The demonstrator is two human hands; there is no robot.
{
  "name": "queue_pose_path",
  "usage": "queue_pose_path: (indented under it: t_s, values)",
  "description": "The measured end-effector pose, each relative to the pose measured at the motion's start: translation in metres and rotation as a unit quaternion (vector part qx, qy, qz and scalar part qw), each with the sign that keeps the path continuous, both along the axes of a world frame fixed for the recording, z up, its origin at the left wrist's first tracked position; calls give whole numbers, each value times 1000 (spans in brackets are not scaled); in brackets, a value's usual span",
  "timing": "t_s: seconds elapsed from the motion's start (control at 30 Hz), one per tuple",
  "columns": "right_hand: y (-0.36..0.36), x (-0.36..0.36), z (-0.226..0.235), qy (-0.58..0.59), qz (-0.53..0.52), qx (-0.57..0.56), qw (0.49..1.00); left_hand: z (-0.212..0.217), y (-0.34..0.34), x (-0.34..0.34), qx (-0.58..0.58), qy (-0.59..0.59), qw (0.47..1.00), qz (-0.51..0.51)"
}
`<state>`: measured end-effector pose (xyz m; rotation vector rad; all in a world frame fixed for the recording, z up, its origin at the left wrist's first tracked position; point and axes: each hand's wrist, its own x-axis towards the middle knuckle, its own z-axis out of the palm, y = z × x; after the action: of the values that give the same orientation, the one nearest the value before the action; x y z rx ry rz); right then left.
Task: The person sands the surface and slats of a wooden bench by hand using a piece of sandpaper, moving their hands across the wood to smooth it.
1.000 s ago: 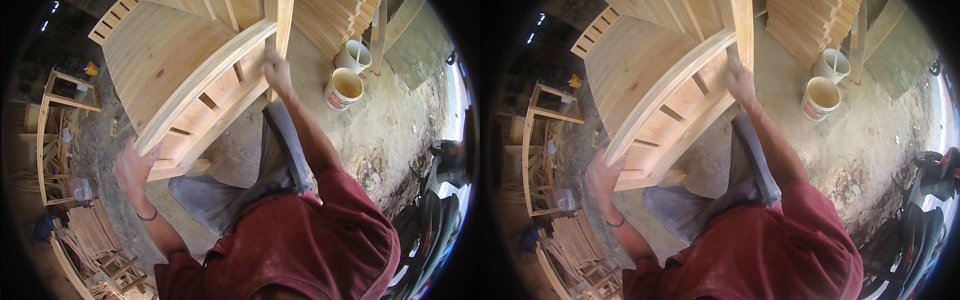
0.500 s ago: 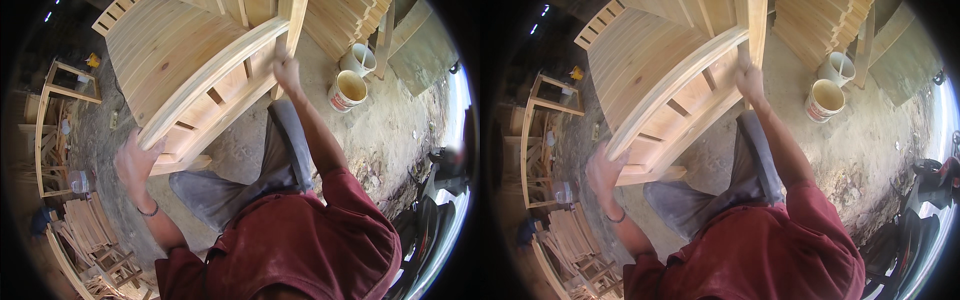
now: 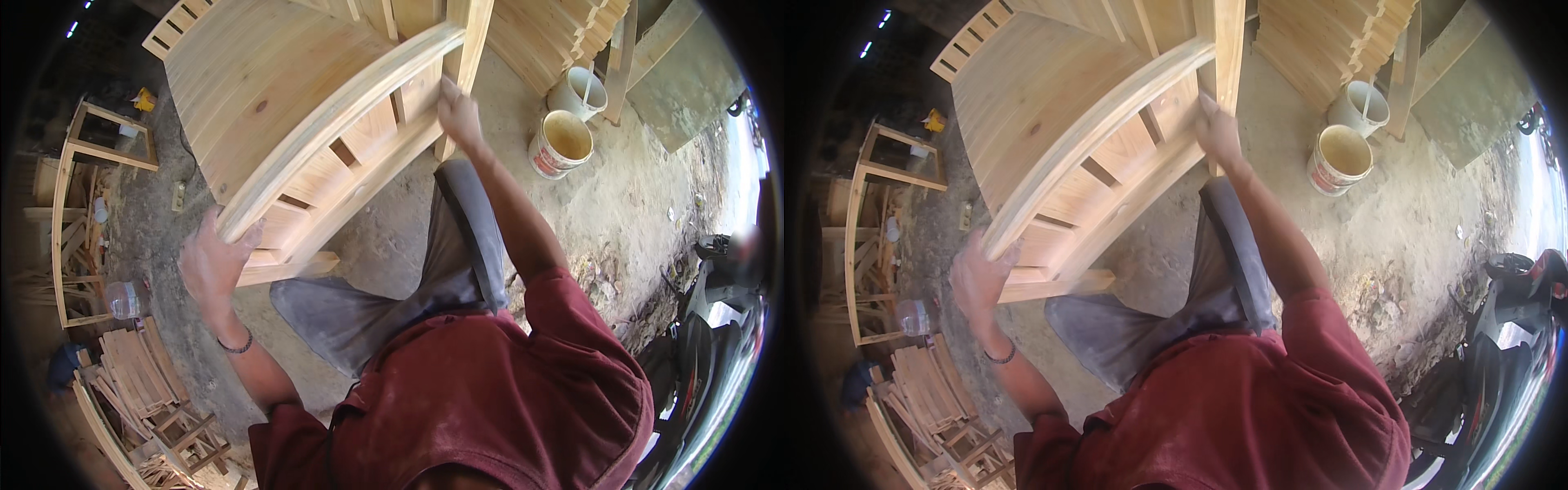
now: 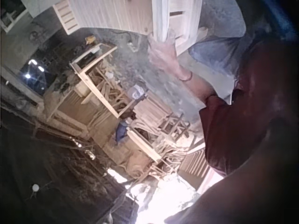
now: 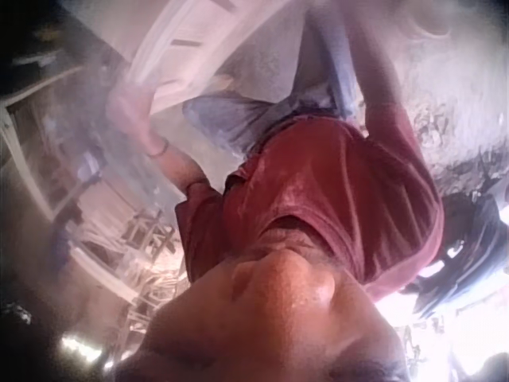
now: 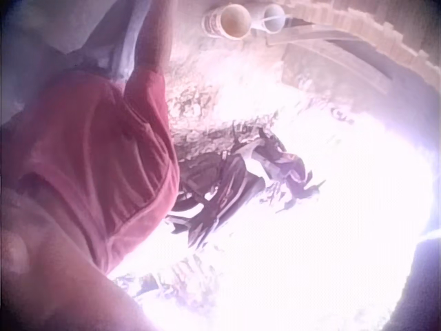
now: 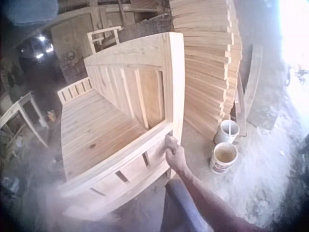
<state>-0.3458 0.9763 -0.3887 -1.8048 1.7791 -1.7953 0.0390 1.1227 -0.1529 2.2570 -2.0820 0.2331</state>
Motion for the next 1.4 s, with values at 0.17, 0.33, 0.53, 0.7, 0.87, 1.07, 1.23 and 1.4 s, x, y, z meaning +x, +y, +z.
queue_pose_path:
  t_s: [0.17, 0.33, 0.53, 0.7, 0.87, 1.07, 1.23, 1.4]
  values:
    - [-2, -5, 75, -119, 137, 161, 970, -7, 10, 7, 19, 18, 1000, 14]
    - [-1, -7, 56, 0, 86, 118, 989, 2, 4, -5, 2, -12, 1000, 15]
    - [3, -16, -5, 137, -3, 20, 990, 0, -2, 2, -9, -12, 1000, 1]
    - [2, -15, 61, -136, 150, 337, 919, 0, 6, -1, 11, 4, 1000, 23]
    - [-12, -14, 68, -119, 146, 310, 932, -7, 7, 5, 14, 13, 1000, 15]
    - [8, -14, 60, 18, 76, 258, 963, 1, -1, -4, 2, 0, 1000, 24]
    - [-2, -33, 40, 16, 139, 386, 912, 1, 4, -8, -10, -38, 999, 15]
    - [-6, -17, 109, -131, 211, 382, 890, -6, 12, 2, -18, -52, 998, 19]
